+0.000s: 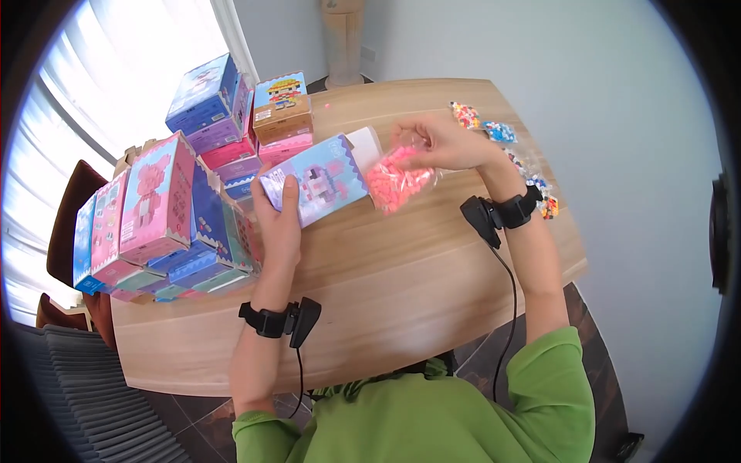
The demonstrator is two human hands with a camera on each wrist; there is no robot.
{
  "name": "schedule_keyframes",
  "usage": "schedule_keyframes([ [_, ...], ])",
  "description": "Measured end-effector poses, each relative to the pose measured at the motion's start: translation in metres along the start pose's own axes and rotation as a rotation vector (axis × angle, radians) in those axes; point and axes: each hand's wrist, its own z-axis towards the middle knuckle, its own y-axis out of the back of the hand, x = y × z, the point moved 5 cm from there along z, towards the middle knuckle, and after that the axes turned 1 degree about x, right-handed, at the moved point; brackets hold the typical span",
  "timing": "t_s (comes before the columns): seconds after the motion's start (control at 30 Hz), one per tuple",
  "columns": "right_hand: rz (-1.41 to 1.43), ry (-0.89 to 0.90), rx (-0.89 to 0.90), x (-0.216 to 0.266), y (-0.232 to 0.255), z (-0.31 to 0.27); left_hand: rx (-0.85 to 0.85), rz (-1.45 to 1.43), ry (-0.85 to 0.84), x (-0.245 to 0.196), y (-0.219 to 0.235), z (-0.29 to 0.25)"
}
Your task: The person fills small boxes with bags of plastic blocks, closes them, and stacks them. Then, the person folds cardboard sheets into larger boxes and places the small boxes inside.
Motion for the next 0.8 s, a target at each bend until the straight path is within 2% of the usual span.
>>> schedule_keyframes([
  [0.03, -0.015, 0.030, 0.001, 0.005, -0.001, 0.000, 0.020, 0.013, -0.029, -0.003, -0.001, 0.000],
  [0.13, 0.231, -0.053, 0.008, -0.007, 0.005, 0.003, 0.094, 0.088, -0.066, -0.004, 0.001, 0.004],
  [0.23, 0.206, -0.050, -0.129, -0.005, 0.002, 0.005, 0.103, 0.091, -0.084, -0.007, -0.005, 0.001],
  [0.33, 0.230, -0.018, -0.276, -0.014, 0.002, 0.004, 0.004, 0.073, 0.071, -0.002, 0.000, -0.002],
  [0.43, 0.231, -0.029, -0.350, -0.014, -0.002, -0.001, 0.068, -0.030, 0.122, 0.012, 0.002, -0.001],
  [0.63, 0.190, -0.092, -0.259, -0.021, -0.006, -0.008, 0.120, -0.109, 0.330, 0.019, -0.001, -0.005],
  [0.73, 0.104, -0.044, -0.265, -0.011, -0.012, -0.006, 0.117, -0.125, 0.264, 0.022, -0.006, -0.008],
  [0.8, 0.108, -0.046, -0.515, -0.020, -0.017, -0.004, 0.145, -0.206, 0.289, 0.021, -0.011, -0.013],
])
